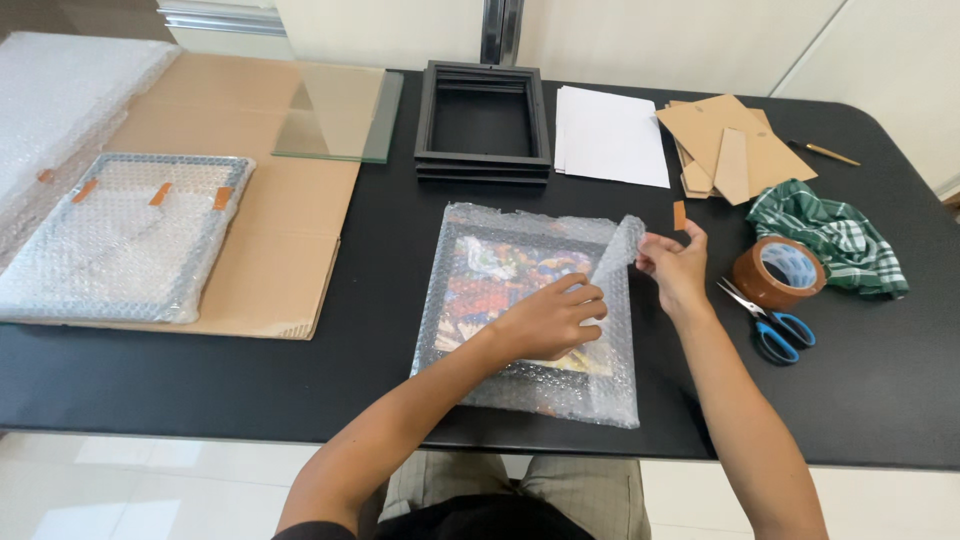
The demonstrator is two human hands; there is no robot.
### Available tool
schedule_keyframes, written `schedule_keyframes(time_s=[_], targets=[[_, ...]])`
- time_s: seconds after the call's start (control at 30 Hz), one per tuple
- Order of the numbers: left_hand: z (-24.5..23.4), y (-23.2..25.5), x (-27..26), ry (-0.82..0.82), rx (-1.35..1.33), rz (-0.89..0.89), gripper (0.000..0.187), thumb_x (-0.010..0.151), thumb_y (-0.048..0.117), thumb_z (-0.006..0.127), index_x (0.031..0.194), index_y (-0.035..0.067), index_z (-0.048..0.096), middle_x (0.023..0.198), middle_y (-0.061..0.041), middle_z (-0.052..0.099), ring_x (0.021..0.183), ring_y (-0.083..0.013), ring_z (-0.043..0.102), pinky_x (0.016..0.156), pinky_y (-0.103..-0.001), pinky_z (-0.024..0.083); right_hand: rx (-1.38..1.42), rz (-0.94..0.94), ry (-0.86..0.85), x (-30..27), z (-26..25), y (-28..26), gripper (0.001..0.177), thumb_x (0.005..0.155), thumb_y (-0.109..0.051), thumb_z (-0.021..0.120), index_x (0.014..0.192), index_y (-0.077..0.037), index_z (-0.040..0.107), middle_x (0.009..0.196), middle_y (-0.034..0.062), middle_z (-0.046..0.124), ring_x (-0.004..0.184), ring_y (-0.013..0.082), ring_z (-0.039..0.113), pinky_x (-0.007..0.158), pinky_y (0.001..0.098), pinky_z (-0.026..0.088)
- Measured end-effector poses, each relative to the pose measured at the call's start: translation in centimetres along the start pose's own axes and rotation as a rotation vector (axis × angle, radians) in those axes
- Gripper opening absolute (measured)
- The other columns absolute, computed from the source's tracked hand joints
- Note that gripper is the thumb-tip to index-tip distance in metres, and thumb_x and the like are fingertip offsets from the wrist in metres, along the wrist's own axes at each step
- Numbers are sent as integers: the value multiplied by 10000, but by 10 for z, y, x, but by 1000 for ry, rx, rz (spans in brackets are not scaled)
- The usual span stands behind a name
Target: The person wraps a framed artwork in bubble wrap, secures the wrapping with tape, and then places the wrapped item into a black frame.
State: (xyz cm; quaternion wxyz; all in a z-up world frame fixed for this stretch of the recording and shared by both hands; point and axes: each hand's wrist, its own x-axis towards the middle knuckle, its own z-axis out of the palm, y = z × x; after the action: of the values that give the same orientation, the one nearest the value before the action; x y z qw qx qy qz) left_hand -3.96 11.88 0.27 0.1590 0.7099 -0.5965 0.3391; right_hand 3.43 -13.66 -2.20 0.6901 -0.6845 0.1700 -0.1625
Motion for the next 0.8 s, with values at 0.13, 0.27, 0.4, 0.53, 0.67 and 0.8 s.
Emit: schedule_keyframes(time_s=[0.13, 0.27, 0.4, 0.53, 0.67, 0.8], targets=[[23, -1, -16, 2, -8, -5, 224, 735, 151, 865, 852, 140, 675, 980, -25, 621, 1141, -249, 607, 1070, -469, 453, 60, -32, 11, -2, 13, -20, 864, 865, 80, 710, 1590, -40, 255, 1070, 117, 704, 668, 138, 717, 583, 237, 669], [9, 6, -14, 64, 0, -34, 213, 840, 170, 770, 1039, 129, 706, 1094, -74, 641, 1209, -287, 602, 1074, -480, 459, 112, -107, 13, 1, 18, -27, 670, 861, 101, 658, 1471, -63, 433, 1025, 72, 682, 663, 82, 658, 588, 171, 600], [-46, 2, 8, -378, -118, -309, 581, 1019, 182, 621, 1579, 158, 468, 1469, -212, 594, 1383, -352, 578, 1171, -476, 459, 113, -285, 94, 26, -5, -16, 615, 846, 134, 614, 1410, -90, 515, 1009, 74, 698, 698, 76, 630, 594, 166, 510], [-38, -36, -33, -293, -152, -538, 653, 913, 257, 745, 1514, 107, 538, 1321, -177, 656, 1271, -396, 629, 1023, -527, 511, 30, -331, 142, 37, -40, -17, 552, 849, 112, 608, 1344, -126, 549, 1021, 25, 720, 718, 29, 597, 591, 121, 435], [-48, -74, -76, -254, -72, -860, 479, 843, 290, 805, 1304, 184, 726, 1245, -87, 688, 1213, -319, 645, 988, -453, 511, -154, -406, 84, 49, -71, -9, 540, 820, 148, 605, 1297, -101, 645, 1060, 74, 730, 746, 66, 615, 608, 183, 471], [-50, -90, -112, -169, 141, -1032, 597, 831, 341, 849, 1370, 158, 669, 1320, -110, 541, 1213, -345, 557, 920, -464, 540, -318, -513, 113, 52, -83, -3, 439, 853, 54, 746, 1262, -100, 702, 1051, 76, 742, 759, 87, 641, 609, 187, 519]])
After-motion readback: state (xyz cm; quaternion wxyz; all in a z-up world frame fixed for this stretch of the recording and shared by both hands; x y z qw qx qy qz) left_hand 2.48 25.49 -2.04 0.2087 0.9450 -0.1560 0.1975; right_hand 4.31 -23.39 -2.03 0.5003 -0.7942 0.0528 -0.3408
